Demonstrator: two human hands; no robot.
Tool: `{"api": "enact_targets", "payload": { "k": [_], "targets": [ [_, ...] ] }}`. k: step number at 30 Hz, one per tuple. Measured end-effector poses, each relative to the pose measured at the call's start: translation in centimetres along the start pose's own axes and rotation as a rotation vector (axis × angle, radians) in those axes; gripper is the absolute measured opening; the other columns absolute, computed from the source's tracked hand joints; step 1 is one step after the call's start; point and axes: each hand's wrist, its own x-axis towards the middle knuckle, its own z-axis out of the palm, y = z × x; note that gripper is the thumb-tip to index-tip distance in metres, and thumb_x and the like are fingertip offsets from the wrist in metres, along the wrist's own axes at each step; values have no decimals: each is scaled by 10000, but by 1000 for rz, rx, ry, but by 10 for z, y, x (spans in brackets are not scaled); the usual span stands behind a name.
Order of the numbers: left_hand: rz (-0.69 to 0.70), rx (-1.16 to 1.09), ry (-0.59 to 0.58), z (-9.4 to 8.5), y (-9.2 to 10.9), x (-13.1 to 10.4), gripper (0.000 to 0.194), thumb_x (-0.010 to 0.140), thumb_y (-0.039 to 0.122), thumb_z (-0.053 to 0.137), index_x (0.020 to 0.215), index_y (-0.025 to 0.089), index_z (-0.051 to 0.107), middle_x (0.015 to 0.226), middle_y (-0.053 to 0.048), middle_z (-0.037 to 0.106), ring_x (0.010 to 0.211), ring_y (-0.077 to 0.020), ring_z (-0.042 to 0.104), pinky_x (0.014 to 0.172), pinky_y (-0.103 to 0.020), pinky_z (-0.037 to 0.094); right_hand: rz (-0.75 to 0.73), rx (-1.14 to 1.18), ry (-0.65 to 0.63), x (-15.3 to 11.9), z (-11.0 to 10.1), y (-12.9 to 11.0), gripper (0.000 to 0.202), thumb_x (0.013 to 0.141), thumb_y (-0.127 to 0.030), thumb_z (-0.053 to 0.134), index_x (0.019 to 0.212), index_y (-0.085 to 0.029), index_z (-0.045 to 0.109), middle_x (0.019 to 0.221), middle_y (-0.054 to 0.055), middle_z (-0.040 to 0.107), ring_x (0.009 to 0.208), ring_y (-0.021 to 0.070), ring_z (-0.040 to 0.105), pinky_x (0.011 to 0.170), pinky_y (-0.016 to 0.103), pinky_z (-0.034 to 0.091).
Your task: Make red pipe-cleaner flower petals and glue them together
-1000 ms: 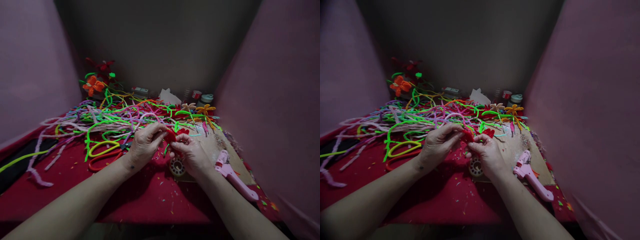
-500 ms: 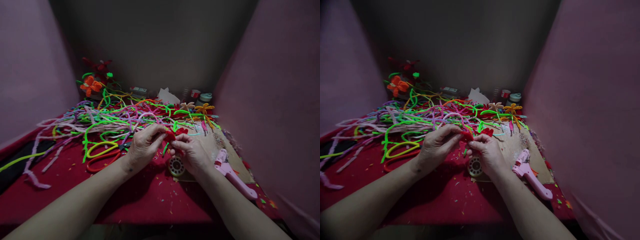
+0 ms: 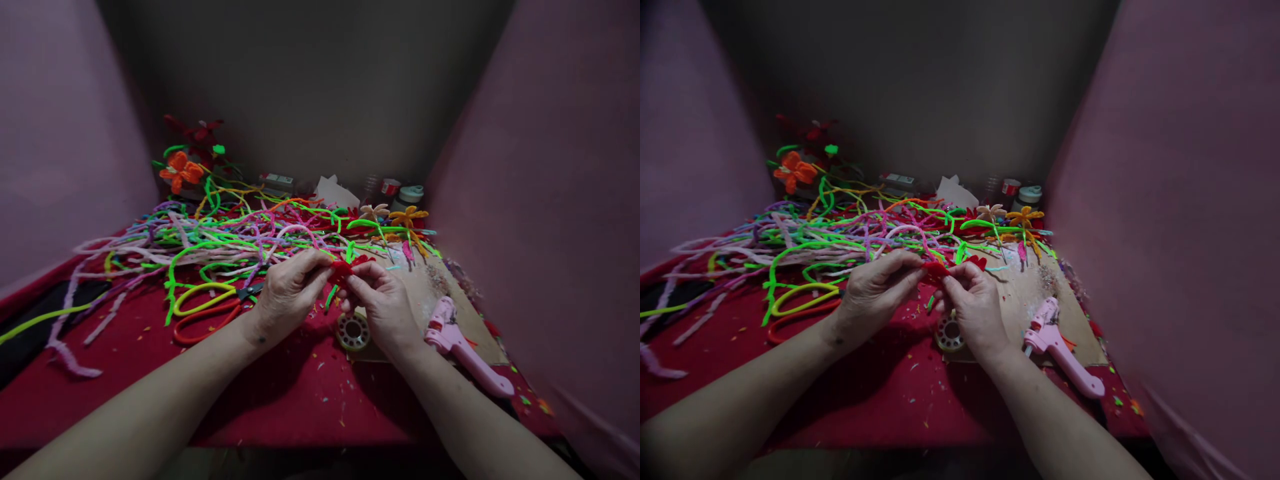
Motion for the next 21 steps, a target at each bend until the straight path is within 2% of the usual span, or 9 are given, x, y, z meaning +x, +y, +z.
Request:
{"api": "enact_targets", "payload": {
  "k": [3,6,10,14,17,21],
  "targets": [
    [4,41,-5,0,0,0,53,814,165,532,826,175,582,674,23,592,575,-75,541,561,-175,424,-20,-21,29,-1,1,0,105,717,-227,628,702,-182,534,526,-37,605,393,88,530,385,186,394],
    [6,71,-28,0,0,-1,63,816,160,519,826,182,577,705,14,614,634,-90,571,565,-176,424,33,30,26,0,0,-1,106,680,-189,629,661,-183,524,469,-53,566,368,84,506,368,177,373],
    [57,127,-44,-1,-1,0,67,813,152,513,823,181,573,713,5,623,644,-96,577,561,-183,420,154,83,-23,1,-2,-3,129,637,-180,628,671,-191,504,482,-55,578,338,89,494,343,181,369],
    [131,172,-26,-1,-2,0,67,811,141,519,832,183,567,714,11,623,637,-87,569,573,-181,419,199,37,-87,-1,-3,-7,102,681,-212,582,722,-202,488,533,-45,604,342,97,497,335,191,370],
    [166,176,-9,-1,-3,0,72,809,130,522,845,176,566,724,9,621,637,-81,564,578,-175,418,138,-114,-93,-5,-1,-9,78,750,-249,532,813,-207,517,542,-55,575,361,92,484,360,194,365],
    [166,196,15,-1,-6,0,68,812,135,517,842,172,565,712,4,604,640,-89,559,585,-184,421,-50,-432,-90,-10,0,-9,113,801,-252,507,862,-195,583,595,-36,552,477,96,491,469,209,378]
  ]
}}
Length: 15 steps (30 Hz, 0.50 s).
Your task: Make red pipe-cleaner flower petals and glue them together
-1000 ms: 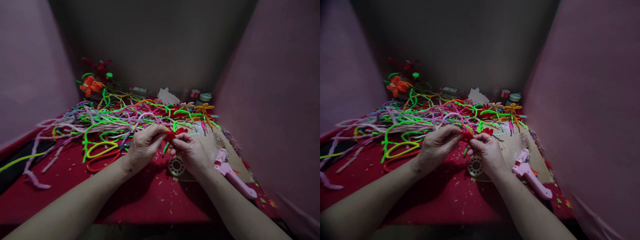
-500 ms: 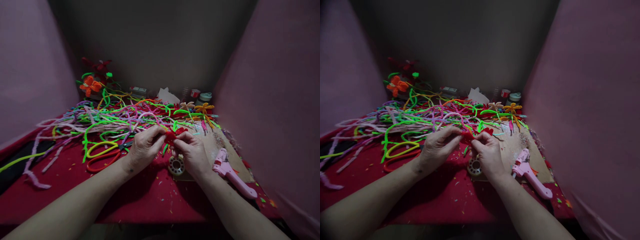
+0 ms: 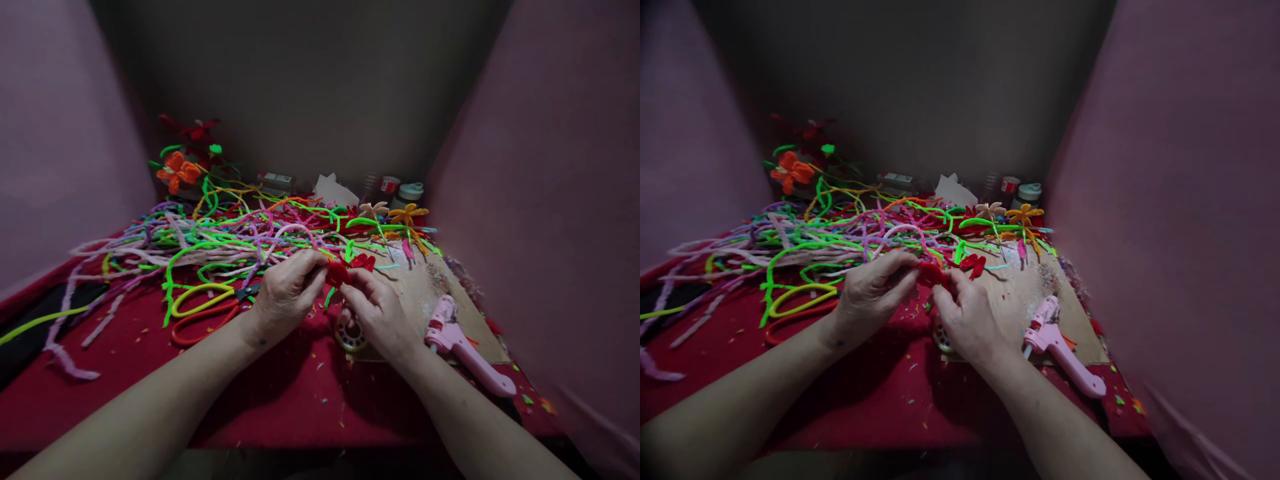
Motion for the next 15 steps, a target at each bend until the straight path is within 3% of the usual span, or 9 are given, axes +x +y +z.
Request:
{"api": "enact_targets", "payload": {
  "k": [8,15],
  "targets": [
    [6,25,-7,0,-2,1,64,805,125,519,834,164,562,714,-3,600,650,-97,565,595,-189,426,-188,-342,11,1,0,2,180,825,-185,479,897,-195,644,656,-2,583,575,124,481,564,242,338],
    [41,37,9,1,-2,0,72,790,104,532,824,158,567,699,5,600,634,-91,566,580,-182,427,-64,-245,-71,3,-2,-1,216,853,-214,425,792,-149,622,555,-23,497,503,99,412,484,217,287]
  ]
}}
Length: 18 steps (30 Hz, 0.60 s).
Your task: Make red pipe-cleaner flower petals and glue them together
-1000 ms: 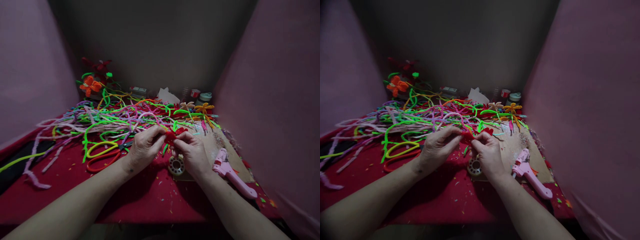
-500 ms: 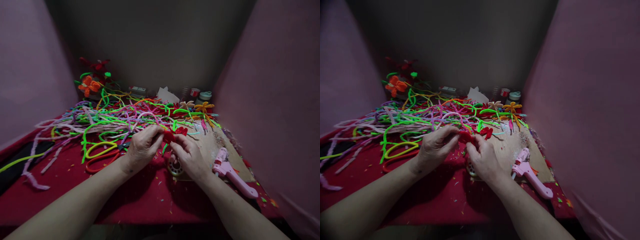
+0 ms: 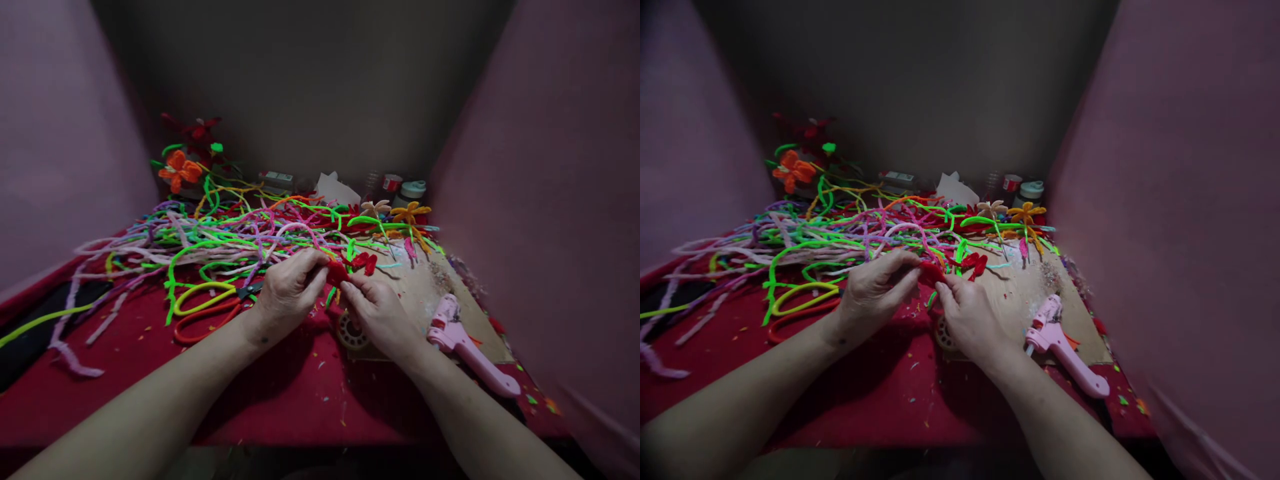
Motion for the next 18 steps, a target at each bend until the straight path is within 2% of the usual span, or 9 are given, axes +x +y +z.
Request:
{"api": "enact_targets", "payload": {
  "k": [5,7,9,11,13,15,18],
  "targets": [
    [-4,-5,-9,1,0,-1,65,788,110,534,823,154,566,674,10,591,608,-85,557,562,-181,426,6,-16,0,2,-1,1,197,823,-207,457,735,-139,620,546,-33,458,509,91,382,492,214,288],
    [-95,-69,-29,1,1,-1,49,793,129,532,810,156,570,662,11,594,581,-84,554,547,-183,428,-5,-28,22,2,0,1,192,818,-200,459,727,-143,618,551,-32,462,510,90,380,489,212,288],
    [-241,-206,-100,0,3,1,55,816,179,515,829,161,566,628,16,592,528,-82,545,509,-186,430,7,18,41,2,0,2,201,822,-206,449,703,-149,601,521,-41,440,484,85,365,463,207,278],
    [-382,-375,-194,-2,5,3,109,840,245,493,876,161,552,593,19,587,488,-90,546,473,-193,438,31,83,50,2,1,4,213,823,-217,444,664,-158,573,482,-52,399,449,81,349,434,202,269],
    [-478,-510,-238,-4,7,5,171,854,292,473,939,156,530,570,20,586,464,-102,557,452,-204,455,45,133,48,3,1,6,220,820,-227,444,639,-164,551,462,-57,378,429,79,350,416,198,271],
    [-528,-581,-228,-5,8,7,205,861,297,459,1002,155,505,558,24,588,447,-110,568,442,-213,471,43,157,48,4,1,8,210,813,-235,452,643,-166,553,457,-58,378,417,77,355,404,195,277],
    [-522,-594,-198,-6,7,7,230,852,254,472,1064,165,482,545,36,583,438,-109,573,440,-208,478,36,159,57,5,1,10,198,809,-247,460,661,-165,563,460,-57,389,407,75,358,397,195,280]
  ]
}}
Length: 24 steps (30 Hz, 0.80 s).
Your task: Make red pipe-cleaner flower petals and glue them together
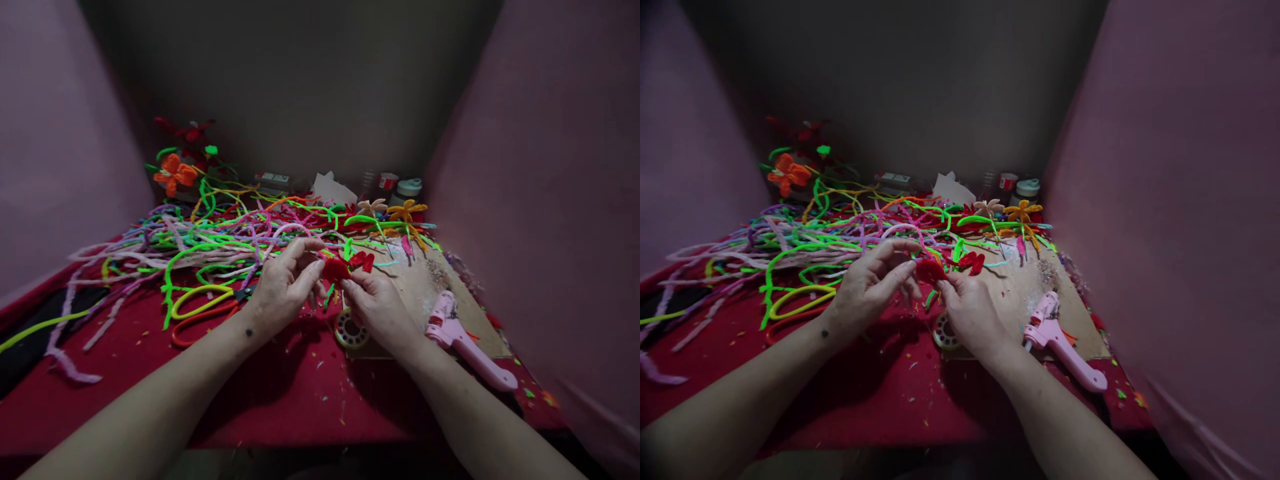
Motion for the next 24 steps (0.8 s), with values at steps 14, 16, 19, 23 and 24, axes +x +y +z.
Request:
{"api": "enact_targets", "payload": {
  "k": [14,16,19,23,24],
  "targets": [
    [398,498,73,0,-8,-1,39,834,144,507,849,156,540,636,31,575,502,-51,533,502,-152,412,-32,-217,19,-2,0,-7,220,815,-159,456,732,-130,658,549,-20,508,517,95,411,509,218,296],
    [404,516,71,-1,-7,-1,39,830,135,503,821,154,535,608,35,563,486,-51,520,490,-152,400,-29,-258,17,-2,1,-7,217,823,-151,453,752,-127,657,579,-10,532,538,99,430,530,220,303],
    [406,540,69,-1,-8,-1,52,819,124,498,802,159,532,578,40,557,481,-57,510,497,-158,399,-38,-325,30,-3,1,-7,214,831,-147,457,729,-127,644,577,-6,531,541,102,429,534,226,295],
    [353,511,54,-2,-9,-1,66,802,115,492,801,169,530,575,39,574,498,-69,524,522,-168,416,-68,-392,41,-3,2,-8,215,827,-123,466,688,-125,630,575,8,551,531,105,435,533,236,284],
    [327,495,50,-2,-9,-1,68,801,116,490,797,171,530,575,38,577,499,-70,528,523,-170,418,-78,-400,43,-3,2,-8,210,826,-116,466,703,-124,636,591,15,566,538,107,446,539,237,289]
  ]
}}
